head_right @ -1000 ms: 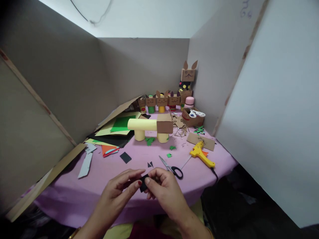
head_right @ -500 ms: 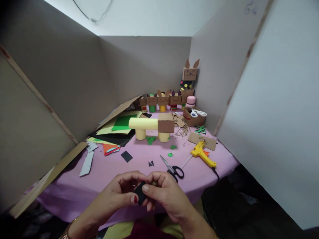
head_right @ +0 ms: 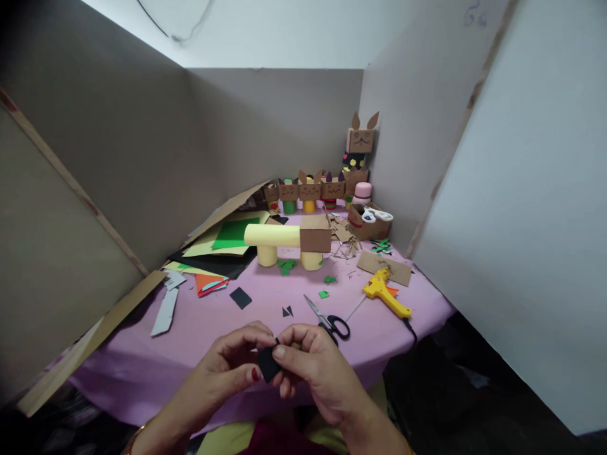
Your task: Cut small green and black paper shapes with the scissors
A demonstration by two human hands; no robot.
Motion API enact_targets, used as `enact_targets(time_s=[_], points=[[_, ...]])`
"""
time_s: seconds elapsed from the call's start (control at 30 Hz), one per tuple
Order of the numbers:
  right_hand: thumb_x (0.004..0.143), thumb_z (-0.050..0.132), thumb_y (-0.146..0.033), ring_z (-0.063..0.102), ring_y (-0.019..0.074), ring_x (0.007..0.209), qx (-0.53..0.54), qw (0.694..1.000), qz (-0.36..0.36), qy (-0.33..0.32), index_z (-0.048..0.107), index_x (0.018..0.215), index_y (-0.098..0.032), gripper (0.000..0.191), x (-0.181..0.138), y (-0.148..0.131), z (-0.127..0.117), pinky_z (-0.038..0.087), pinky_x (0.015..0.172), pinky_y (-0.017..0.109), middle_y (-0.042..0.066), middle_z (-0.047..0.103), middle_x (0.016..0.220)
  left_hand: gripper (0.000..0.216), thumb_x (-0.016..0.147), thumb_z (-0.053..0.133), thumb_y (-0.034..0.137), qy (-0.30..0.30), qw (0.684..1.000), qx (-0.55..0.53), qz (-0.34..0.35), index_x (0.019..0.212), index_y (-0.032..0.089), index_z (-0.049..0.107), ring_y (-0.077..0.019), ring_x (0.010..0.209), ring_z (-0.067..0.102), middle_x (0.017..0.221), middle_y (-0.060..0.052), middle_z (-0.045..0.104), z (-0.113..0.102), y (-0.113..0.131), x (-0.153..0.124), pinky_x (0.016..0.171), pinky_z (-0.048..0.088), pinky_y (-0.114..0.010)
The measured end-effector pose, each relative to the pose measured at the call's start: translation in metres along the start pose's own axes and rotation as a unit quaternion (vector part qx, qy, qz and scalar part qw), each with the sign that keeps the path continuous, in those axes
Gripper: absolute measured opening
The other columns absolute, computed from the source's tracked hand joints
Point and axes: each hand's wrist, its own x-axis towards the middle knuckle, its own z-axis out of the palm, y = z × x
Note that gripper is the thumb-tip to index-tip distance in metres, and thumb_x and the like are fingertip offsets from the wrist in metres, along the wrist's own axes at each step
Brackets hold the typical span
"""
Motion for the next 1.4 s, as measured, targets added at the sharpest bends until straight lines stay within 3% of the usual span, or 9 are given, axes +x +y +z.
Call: enact_targets(time_s=[0.07, 0.23, 0.53, 0.7, 0.9, 1.03, 1.17, 1.3, 1.4], points=[[0.068, 0.074, -0.034, 0.051, 0.0047, 0.035, -0.003, 1.0, -0.003, 0.001, 0.06, 0.071, -0.012, 0.026, 0.0, 0.001, 0.0, 0.038, 0.037, 0.013, -0.001, 0.064, 0.049, 0.024, 0.069, 0.073, 0.035, 0.018, 0.999, 0.043, 0.014, 0.089, 0.022, 0.071, -0.0159, 0.074, 0.06, 0.084, -0.003, 0.06, 0.0, 0.001, 0.0, 0.067, 0.048, -0.027], [0.071, 0.07, -0.037, 0.051, 0.0055, 0.038, -0.09, 0.995, -0.032, 0.033, 0.058, 0.071, -0.013, 0.027, 0.0, -0.001, 0.0, 0.038, 0.041, 0.015, -0.002, 0.062, 0.05, 0.019, 0.076, 0.064, 0.034, 0.128, 0.978, 0.166, 0.017, 0.087, 0.02, 0.07, -0.0183, 0.077, 0.062, 0.081, -0.004, 0.067, 0.002, 0.005, -0.001, 0.069, 0.049, -0.027], [0.079, 0.06, -0.036, 0.051, 0.0093, 0.048, -0.265, 0.959, -0.082, 0.056, 0.058, 0.072, -0.015, 0.022, 0.0, -0.001, 0.003, 0.041, 0.046, 0.02, -0.002, 0.057, 0.058, 0.018, 0.081, 0.055, 0.022, 0.108, 0.908, 0.405, 0.02, 0.069, 0.018, 0.068, -0.0153, 0.063, 0.064, 0.067, -0.002, 0.069, 0.009, 0.017, -0.002, 0.06, 0.046, -0.022], [0.081, 0.056, -0.032, 0.052, 0.0108, 0.05, -0.355, 0.921, -0.138, 0.084, 0.057, 0.066, -0.015, 0.023, -0.001, 0.001, 0.003, 0.039, 0.048, 0.022, -0.001, 0.056, 0.057, 0.019, 0.082, 0.052, 0.023, 0.137, 0.898, 0.416, 0.041, 0.068, 0.018, 0.063, -0.0158, 0.063, 0.062, 0.065, -0.002, 0.067, 0.01, 0.012, -0.003, 0.059, 0.046, -0.022], [0.083, 0.054, -0.029, 0.056, 0.0122, 0.054, -0.323, 0.935, -0.133, 0.06, 0.057, 0.072, -0.016, 0.017, -0.001, 0.003, 0.001, 0.043, 0.052, 0.023, 0.0, 0.058, 0.061, 0.019, 0.083, 0.05, 0.024, 0.155, 0.886, 0.435, 0.054, 0.069, 0.019, 0.062, -0.016, 0.064, 0.062, 0.066, -0.002, 0.067, 0.009, 0.006, -0.004, 0.06, 0.046, -0.023], [0.081, 0.055, -0.025, 0.055, 0.0125, 0.051, -0.386, 0.908, -0.138, 0.086, 0.058, 0.068, -0.016, 0.016, -0.001, 0.002, -0.001, 0.041, 0.049, 0.023, 0.0, 0.059, 0.059, 0.019, 0.084, 0.05, 0.024, 0.147, 0.88, 0.448, 0.059, 0.07, 0.018, 0.062, -0.0163, 0.065, 0.061, 0.068, -0.003, 0.066, 0.008, 0.007, -0.003, 0.061, 0.046, -0.024], [0.081, 0.054, -0.024, 0.052, 0.0126, 0.051, -0.428, 0.885, -0.151, 0.107, 0.057, 0.066, -0.017, 0.017, -0.002, 0.002, -0.002, 0.039, 0.049, 0.023, -0.001, 0.057, 0.056, 0.018, 0.084, 0.05, 0.025, 0.14, 0.902, 0.404, 0.053, 0.072, 0.018, 0.062, -0.0163, 0.068, 0.061, 0.07, -0.003, 0.066, 0.006, 0.004, -0.001, 0.063, 0.047, -0.024], [0.083, 0.053, -0.025, 0.052, 0.0127, 0.052, -0.402, 0.892, -0.166, 0.125, 0.054, 0.066, -0.017, 0.019, -0.003, 0.003, 0.0, 0.04, 0.05, 0.023, -0.001, 0.056, 0.056, 0.016, 0.082, 0.055, 0.03, 0.146, 0.941, 0.306, 0.015, 0.086, 0.017, 0.062, -0.0169, 0.073, 0.062, 0.08, -0.004, 0.066, 0.005, -0.004, 0.001, 0.065, 0.048, -0.024], [0.083, 0.053, -0.026, 0.052, 0.0127, 0.052, -0.377, 0.903, -0.164, 0.128, 0.053, 0.065, -0.017, 0.02, -0.003, 0.005, 0.001, 0.04, 0.05, 0.023, 0.0, 0.056, 0.058, 0.023, 0.082, 0.054, 0.033, 0.128, 0.945, 0.3, -0.016, 0.069, 0.015, 0.06, -0.0152, 0.062, 0.057, 0.064, -0.001, 0.061, 0.007, -0.01, 0.001, 0.058, 0.045, -0.023]])
